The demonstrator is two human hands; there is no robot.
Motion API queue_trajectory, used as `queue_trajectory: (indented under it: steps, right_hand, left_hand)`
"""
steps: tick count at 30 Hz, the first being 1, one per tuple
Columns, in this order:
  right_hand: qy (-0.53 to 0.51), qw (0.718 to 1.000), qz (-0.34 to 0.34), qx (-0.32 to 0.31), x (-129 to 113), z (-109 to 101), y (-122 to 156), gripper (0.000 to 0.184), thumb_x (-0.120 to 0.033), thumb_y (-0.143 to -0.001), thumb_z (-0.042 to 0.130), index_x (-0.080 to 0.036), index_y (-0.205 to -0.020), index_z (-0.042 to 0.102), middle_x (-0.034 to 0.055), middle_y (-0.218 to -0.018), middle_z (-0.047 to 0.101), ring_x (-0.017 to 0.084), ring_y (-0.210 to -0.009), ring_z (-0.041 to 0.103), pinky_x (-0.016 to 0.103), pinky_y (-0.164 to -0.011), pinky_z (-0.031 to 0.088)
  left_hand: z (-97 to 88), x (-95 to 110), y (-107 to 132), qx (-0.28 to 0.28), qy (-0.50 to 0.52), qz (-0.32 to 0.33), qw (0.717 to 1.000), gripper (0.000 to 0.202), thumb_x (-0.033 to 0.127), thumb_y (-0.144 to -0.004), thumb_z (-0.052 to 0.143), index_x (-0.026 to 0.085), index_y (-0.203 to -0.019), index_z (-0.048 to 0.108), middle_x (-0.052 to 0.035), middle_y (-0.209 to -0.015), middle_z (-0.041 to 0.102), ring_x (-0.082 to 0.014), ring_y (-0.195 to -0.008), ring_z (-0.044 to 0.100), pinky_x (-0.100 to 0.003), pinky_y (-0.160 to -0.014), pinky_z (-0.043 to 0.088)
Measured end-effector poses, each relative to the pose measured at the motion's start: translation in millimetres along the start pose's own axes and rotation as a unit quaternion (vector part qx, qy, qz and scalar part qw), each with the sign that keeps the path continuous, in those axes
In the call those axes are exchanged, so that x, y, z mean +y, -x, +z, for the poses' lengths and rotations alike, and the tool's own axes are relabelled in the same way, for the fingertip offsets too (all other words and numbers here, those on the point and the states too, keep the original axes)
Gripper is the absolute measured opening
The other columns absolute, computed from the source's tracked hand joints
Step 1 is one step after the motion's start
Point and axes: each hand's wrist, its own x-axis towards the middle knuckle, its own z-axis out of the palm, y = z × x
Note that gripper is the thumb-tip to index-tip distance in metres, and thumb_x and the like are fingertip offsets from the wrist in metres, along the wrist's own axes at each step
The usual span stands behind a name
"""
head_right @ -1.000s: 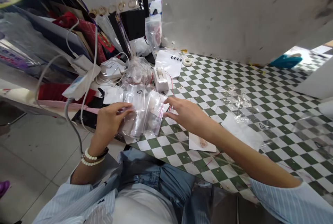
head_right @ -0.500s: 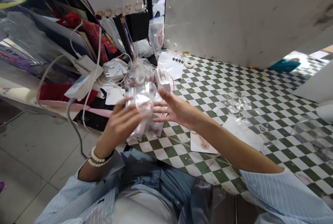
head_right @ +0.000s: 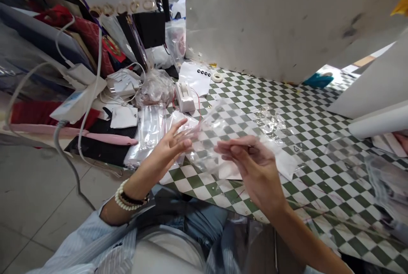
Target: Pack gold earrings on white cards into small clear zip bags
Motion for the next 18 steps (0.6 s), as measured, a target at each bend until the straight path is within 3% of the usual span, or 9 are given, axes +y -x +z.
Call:
queue_trajectory:
  steps: [3,5,6,9,11,13,15,16,18]
  right_hand:
    - [0.02,0.998,-0.06,0.026,-2.3,-14.7,18.2,0.006,-0.031,-0.087,0.075,-0.028,-0.082,0.073,-0.0013,-0.088,0.078,0.017,-0.08,0.076,0.023,-0.07,0.063]
    - [0.047,0.995,-0.083,0.042,0.2,-22.1,30.5,0.006,-0.028,-0.09,0.071,-0.028,-0.085,0.073,-0.0011,-0.088,0.077,0.017,-0.079,0.076,0.024,-0.069,0.064]
    - [0.059,0.993,-0.09,0.038,2.3,-25.3,36.1,0.006,-0.027,-0.091,0.069,-0.028,-0.087,0.074,-0.0008,-0.088,0.077,0.017,-0.079,0.076,0.025,-0.07,0.065]
    - [0.122,0.991,-0.055,-0.019,6.5,-34.6,46.1,0.006,-0.027,-0.09,0.07,-0.026,-0.091,0.076,0.0021,-0.089,0.077,0.019,-0.081,0.076,0.03,-0.075,0.066]
    - [0.169,0.983,-0.004,-0.074,3.8,-41.0,44.2,0.017,-0.032,-0.083,0.078,-0.028,-0.099,0.076,0.0041,-0.098,0.077,0.022,-0.092,0.075,0.033,-0.084,0.064]
    - [0.184,0.974,0.006,-0.129,-4.4,-44.8,35.4,0.052,-0.045,-0.069,0.087,-0.032,-0.117,0.072,0.0065,-0.114,0.074,0.027,-0.11,0.07,0.039,-0.095,0.06]
    - [0.161,0.974,-0.023,-0.155,-15.5,-42.7,23.0,0.079,-0.062,-0.061,0.085,-0.036,-0.132,0.063,0.0082,-0.126,0.07,0.031,-0.122,0.063,0.042,-0.099,0.058]
    - [0.152,0.976,-0.035,-0.15,-20.8,-39.0,16.9,0.081,-0.065,-0.062,0.083,-0.036,-0.134,0.061,0.0081,-0.126,0.069,0.031,-0.123,0.062,0.042,-0.098,0.058]
    - [0.157,0.98,-0.049,-0.113,-28.2,-27.7,6.6,0.062,-0.056,-0.07,0.083,-0.036,-0.126,0.067,0.0052,-0.116,0.072,0.026,-0.113,0.067,0.036,-0.091,0.061]
  left_hand:
    - [16.0,2.1,5.3,-0.138,0.148,-0.169,0.965,0.071,0.058,-0.081,0.075,0.02,-0.137,0.054,-0.0191,-0.138,0.06,-0.0333,-0.128,0.058,-0.044,-0.098,0.055]
    - [28.7,4.5,10.8,-0.196,0.204,-0.189,0.94,0.057,0.059,-0.084,0.071,0.019,-0.125,0.066,-0.0165,-0.129,0.067,-0.0307,-0.122,0.063,-0.04,-0.096,0.057]
    - [34.2,5.9,12.0,-0.185,0.224,-0.155,0.944,0.05,0.058,-0.086,0.069,0.021,-0.119,0.07,-0.0137,-0.126,0.069,-0.0283,-0.12,0.065,-0.037,-0.096,0.057]
    - [43.2,12.0,7.1,-0.055,0.221,0.004,0.974,0.026,0.047,-0.09,0.07,0.024,-0.099,0.077,-0.0054,-0.112,0.075,-0.0205,-0.108,0.071,-0.028,-0.09,0.059]
    - [43.0,17.2,1.2,-0.015,0.18,0.05,0.982,0.018,0.04,-0.089,0.072,0.023,-0.093,0.077,-0.0034,-0.1,0.077,-0.0177,-0.093,0.075,-0.025,-0.079,0.061]
    - [41.2,21.9,-1.8,-0.025,0.143,0.052,0.988,0.013,0.035,-0.088,0.075,0.023,-0.093,0.078,-0.0023,-0.09,0.078,-0.0167,-0.082,0.076,-0.024,-0.073,0.062]
    - [40.6,24.8,-1.3,-0.049,0.113,0.047,0.991,0.013,0.032,-0.086,0.077,0.023,-0.095,0.078,-0.0023,-0.087,0.078,-0.0173,-0.079,0.076,-0.026,-0.073,0.063]
    - [40.9,25.3,-0.5,-0.06,0.1,0.044,0.992,0.013,0.031,-0.085,0.078,0.023,-0.095,0.078,-0.0025,-0.087,0.078,-0.0175,-0.079,0.076,-0.026,-0.074,0.063]
    - [42.4,25.0,0.7,-0.072,0.081,0.045,0.993,0.015,0.027,-0.083,0.08,0.023,-0.097,0.078,-0.002,-0.087,0.078,-0.0163,-0.079,0.076,-0.024,-0.073,0.063]
